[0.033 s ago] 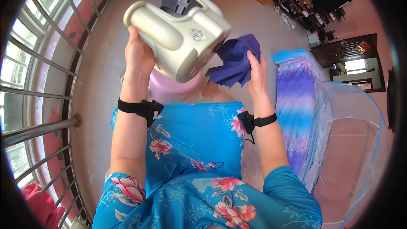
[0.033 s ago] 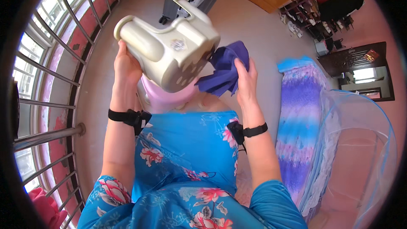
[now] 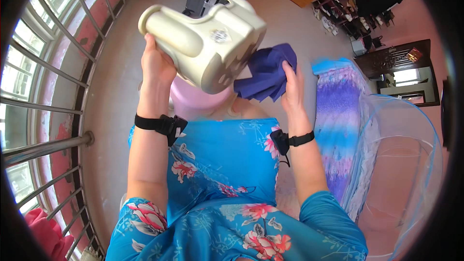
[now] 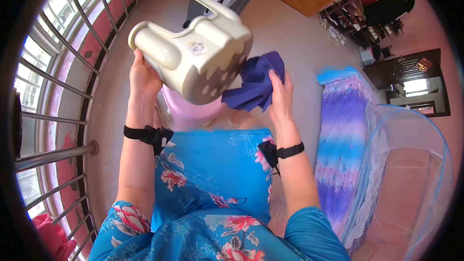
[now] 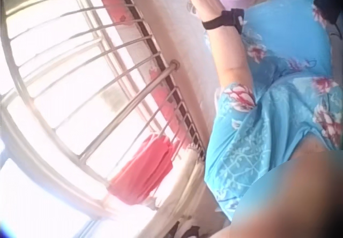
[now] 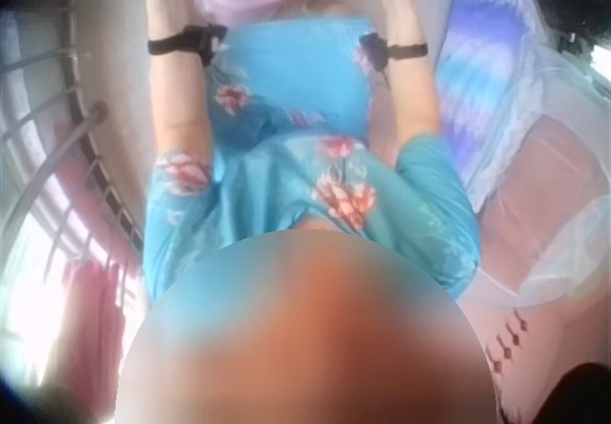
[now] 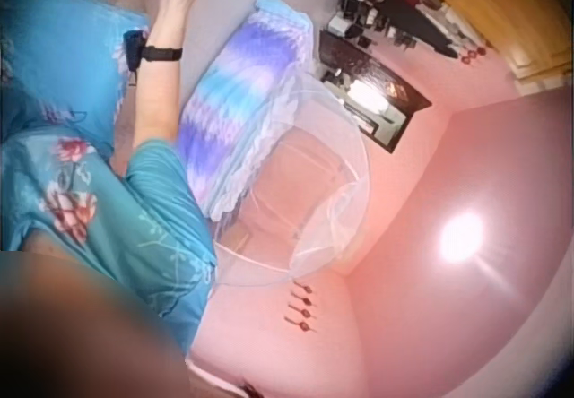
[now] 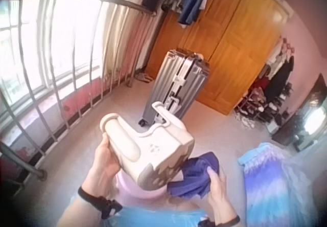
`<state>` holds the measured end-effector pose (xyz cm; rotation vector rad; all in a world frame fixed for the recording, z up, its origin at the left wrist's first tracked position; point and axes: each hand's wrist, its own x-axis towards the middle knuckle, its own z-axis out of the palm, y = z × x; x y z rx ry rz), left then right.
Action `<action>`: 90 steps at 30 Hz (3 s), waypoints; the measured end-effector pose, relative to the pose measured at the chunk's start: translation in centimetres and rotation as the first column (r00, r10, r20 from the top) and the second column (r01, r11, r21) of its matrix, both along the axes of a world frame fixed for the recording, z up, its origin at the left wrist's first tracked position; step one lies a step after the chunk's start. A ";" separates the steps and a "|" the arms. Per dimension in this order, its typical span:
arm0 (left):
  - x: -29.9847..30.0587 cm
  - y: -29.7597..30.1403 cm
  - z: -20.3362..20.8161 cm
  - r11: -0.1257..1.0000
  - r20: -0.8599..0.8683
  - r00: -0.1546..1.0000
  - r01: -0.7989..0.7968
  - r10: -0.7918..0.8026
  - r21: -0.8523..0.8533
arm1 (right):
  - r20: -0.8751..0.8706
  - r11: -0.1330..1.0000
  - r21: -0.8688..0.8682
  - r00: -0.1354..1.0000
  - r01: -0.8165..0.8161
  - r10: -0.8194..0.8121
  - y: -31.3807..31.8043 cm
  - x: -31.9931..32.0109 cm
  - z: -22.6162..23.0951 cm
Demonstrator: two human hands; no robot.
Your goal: The person wipes a small plastic stool with a purple cloth, cleaning the legs and underside while rotating the stool. The stool is then placed upright on the floor.
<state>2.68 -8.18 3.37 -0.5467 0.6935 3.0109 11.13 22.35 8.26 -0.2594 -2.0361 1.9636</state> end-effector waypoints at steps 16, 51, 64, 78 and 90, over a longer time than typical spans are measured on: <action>-1.5 -1.6 -5.2 0.712 0.157 0.968 0.032 -0.198 0.702 | 0.196 0.890 -0.310 0.894 -0.334 0.403 -2.5 -2.0 -0.6; 1.0 1.9 0.5 0.988 -0.010 0.993 -0.113 0.115 0.105 | -0.220 0.497 0.868 0.906 0.013 0.361 -9.4 -0.2 4.3; 1.1 2.5 -1.4 0.991 -0.034 0.999 -0.021 0.026 0.136 | -0.199 0.374 0.927 0.892 0.036 0.407 -9.7 -2.3 5.5; 2.9 4.9 1.3 0.996 -0.034 0.997 0.062 -0.065 -0.068 | -0.295 0.462 0.876 0.913 0.139 0.283 -8.1 -5.7 5.7; 1.2 1.3 -1.3 0.998 -0.055 0.997 -0.047 0.050 0.047 | 0.126 0.611 0.735 0.944 -0.295 0.305 -5.8 2.1 3.3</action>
